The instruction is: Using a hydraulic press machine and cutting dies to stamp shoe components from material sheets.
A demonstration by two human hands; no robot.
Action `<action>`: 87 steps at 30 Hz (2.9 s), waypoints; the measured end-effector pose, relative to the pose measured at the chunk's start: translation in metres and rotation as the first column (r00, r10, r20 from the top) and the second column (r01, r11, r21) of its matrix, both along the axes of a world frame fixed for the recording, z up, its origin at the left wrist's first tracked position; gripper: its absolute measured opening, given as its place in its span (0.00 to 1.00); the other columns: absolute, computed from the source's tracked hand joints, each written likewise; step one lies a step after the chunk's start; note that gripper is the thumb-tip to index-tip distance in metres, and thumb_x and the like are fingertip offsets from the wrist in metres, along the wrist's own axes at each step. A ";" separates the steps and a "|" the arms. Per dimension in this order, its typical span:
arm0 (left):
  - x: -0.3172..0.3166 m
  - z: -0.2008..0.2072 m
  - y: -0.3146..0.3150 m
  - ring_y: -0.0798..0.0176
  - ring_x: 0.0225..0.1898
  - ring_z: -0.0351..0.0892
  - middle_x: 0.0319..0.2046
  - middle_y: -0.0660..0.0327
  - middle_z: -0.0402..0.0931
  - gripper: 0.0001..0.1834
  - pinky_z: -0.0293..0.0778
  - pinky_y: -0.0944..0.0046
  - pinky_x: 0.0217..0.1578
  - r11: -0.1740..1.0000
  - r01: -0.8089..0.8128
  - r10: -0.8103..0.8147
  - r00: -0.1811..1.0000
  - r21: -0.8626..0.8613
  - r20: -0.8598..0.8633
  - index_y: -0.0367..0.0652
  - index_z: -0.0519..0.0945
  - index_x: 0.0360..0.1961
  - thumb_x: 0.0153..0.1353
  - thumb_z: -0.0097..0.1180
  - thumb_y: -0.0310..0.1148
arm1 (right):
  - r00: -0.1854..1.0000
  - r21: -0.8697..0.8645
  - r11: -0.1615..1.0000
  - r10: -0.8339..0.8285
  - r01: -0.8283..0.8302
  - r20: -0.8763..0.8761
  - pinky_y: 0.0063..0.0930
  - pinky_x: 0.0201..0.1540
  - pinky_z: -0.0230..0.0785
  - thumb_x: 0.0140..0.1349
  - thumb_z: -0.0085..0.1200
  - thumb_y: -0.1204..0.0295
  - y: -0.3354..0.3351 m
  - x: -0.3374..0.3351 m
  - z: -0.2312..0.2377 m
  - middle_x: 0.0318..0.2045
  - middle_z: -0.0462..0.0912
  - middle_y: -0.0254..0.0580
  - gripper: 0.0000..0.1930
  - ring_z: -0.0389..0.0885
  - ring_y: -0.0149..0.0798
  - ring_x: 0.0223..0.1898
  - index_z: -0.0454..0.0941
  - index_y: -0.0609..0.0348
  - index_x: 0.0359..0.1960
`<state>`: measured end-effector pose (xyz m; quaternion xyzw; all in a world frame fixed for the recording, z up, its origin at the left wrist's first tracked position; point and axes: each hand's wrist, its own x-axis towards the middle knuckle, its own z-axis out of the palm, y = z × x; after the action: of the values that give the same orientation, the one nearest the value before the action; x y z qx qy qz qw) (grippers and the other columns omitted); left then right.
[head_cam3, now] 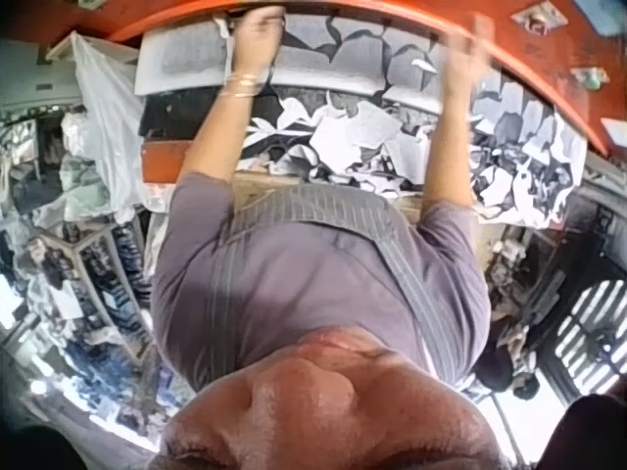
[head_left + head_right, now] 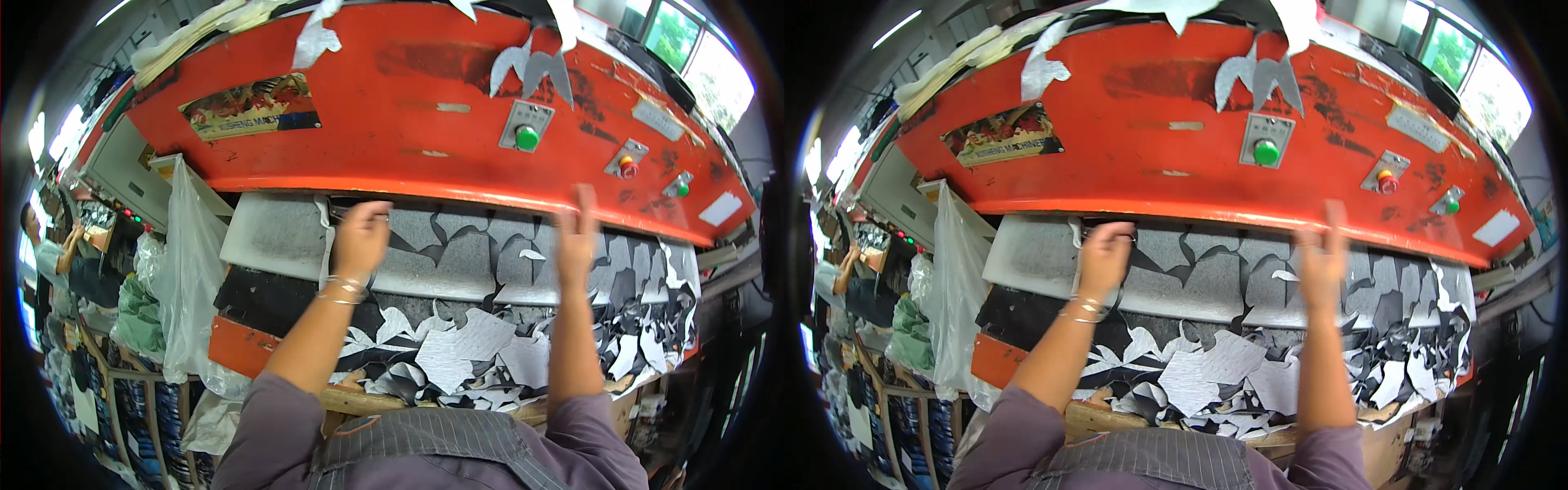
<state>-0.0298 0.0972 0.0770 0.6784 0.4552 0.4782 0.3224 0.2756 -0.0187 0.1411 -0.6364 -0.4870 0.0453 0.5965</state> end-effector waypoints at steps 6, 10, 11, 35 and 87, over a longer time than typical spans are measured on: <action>0.135 0.107 -0.061 0.58 0.32 0.83 0.31 0.53 0.82 0.11 0.77 0.62 0.35 0.843 0.477 -0.506 0.860 0.248 0.064 0.39 0.81 0.38 0.61 0.56 0.35 | 0.863 0.319 0.803 -0.460 0.504 -0.209 0.35 0.50 0.65 0.70 0.41 0.52 -0.044 0.244 0.055 0.36 0.73 0.44 0.27 0.72 0.39 0.41 0.68 0.68 0.53; 0.182 0.168 -0.079 0.43 0.25 0.78 0.21 0.50 0.78 0.17 0.73 0.49 0.29 0.749 0.423 -0.412 0.900 0.510 -0.141 0.40 0.80 0.19 0.61 0.52 0.40 | 0.306 0.065 0.366 -0.851 0.928 0.427 0.53 0.55 0.60 0.69 0.31 0.45 -0.109 0.426 0.093 0.53 0.67 0.71 0.36 0.67 0.63 0.55 0.65 0.75 0.53; 0.184 0.162 -0.061 0.42 0.25 0.77 0.21 0.48 0.77 0.18 0.73 0.48 0.30 0.780 0.402 -0.306 0.914 0.479 -0.267 0.40 0.79 0.19 0.60 0.51 0.40 | 0.357 0.043 0.409 -0.838 0.911 0.413 0.53 0.55 0.60 0.69 0.31 0.45 -0.081 0.409 0.078 0.53 0.67 0.71 0.36 0.67 0.63 0.55 0.65 0.75 0.53; -0.101 -0.032 -0.305 0.53 0.34 0.74 0.24 0.58 0.73 0.12 0.70 0.54 0.37 0.994 0.040 0.020 0.840 0.098 -0.542 0.43 0.78 0.18 0.52 0.57 0.38 | 0.619 -0.198 0.766 0.619 -0.611 0.483 0.37 0.47 0.71 0.58 0.59 0.68 -0.053 -0.210 0.029 0.40 0.82 0.51 0.14 0.80 0.51 0.43 0.80 0.61 0.44; 0.009 0.027 -0.113 0.78 0.18 0.68 0.29 0.66 0.77 0.09 0.56 0.77 0.13 0.890 -0.168 0.411 0.699 -0.424 0.585 0.41 0.73 0.41 0.61 0.59 0.29 | 0.898 0.205 0.875 0.434 -0.439 0.071 0.35 0.53 0.62 0.56 0.55 0.79 -0.032 -0.070 -0.045 0.50 0.70 0.54 0.08 0.70 0.47 0.49 0.68 0.62 0.34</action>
<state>-0.0209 -0.0159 0.1037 0.3173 0.4889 0.6460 0.4930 0.2060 -0.0505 0.0958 -0.4420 -0.6268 0.1181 0.6307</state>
